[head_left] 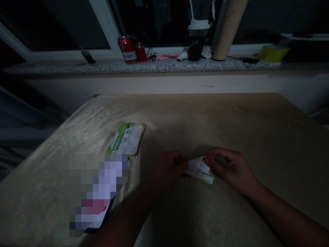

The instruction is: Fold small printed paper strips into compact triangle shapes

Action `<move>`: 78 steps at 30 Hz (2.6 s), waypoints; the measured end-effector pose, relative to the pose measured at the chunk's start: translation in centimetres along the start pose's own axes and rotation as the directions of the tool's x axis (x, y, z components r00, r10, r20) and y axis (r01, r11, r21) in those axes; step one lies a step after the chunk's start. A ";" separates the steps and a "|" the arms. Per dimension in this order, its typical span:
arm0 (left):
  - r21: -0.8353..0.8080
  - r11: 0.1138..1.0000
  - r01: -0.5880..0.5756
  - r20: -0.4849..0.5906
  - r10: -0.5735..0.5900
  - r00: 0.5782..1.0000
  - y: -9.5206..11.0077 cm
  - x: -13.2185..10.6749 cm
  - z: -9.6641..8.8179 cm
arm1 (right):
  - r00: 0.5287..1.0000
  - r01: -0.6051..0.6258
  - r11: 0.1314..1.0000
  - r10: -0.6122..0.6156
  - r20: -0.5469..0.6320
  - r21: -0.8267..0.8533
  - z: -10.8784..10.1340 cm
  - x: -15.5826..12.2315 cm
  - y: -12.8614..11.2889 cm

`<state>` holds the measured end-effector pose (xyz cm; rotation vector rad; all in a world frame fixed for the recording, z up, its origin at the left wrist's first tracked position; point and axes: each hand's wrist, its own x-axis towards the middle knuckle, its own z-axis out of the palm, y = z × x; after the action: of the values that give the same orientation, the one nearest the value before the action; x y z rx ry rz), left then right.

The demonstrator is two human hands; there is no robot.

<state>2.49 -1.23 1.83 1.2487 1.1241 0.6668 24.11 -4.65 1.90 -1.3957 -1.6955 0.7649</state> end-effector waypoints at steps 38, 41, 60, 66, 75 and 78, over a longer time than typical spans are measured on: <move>0.766 0.445 -0.464 0.400 0.234 0.886 0.5 -0.6 -2.4 | 0.847 0.453 0.845 -0.308 0.433 -0.284 -0.4 0.2 0.6; 0.759 0.443 -0.478 0.403 0.256 0.878 0.6 -0.7 -2.5 | 0.845 0.455 0.847 -0.314 0.433 -0.274 -0.3 0.1 0.4; 0.770 0.301 -0.563 0.508 0.246 0.826 0.6 -1.0 -4.2 | 0.838 0.479 0.833 -0.341 0.426 -0.277 -0.3 -0.2 0.1; 0.786 0.289 -0.547 0.480 0.272 0.834 0.8 -1.3 -3.4 | 0.844 0.460 0.849 -0.328 0.424 -0.259 -0.4 -0.2 0.3; 0.788 0.239 -0.567 0.509 0.265 0.819 0.4 -0.9 -2.1 | 0.844 0.450 0.859 -0.320 0.430 -0.245 -0.6 0.0 0.3; 0.796 0.255 -0.549 0.482 0.282 0.830 0.2 -1.0 -1.9 | 0.860 0.431 0.859 -0.299 0.414 -0.275 -0.5 0.1 0.7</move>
<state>0.40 -1.35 2.43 2.6439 0.9174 0.1605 24.94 -4.42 1.56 -1.1392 -2.4081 0.5210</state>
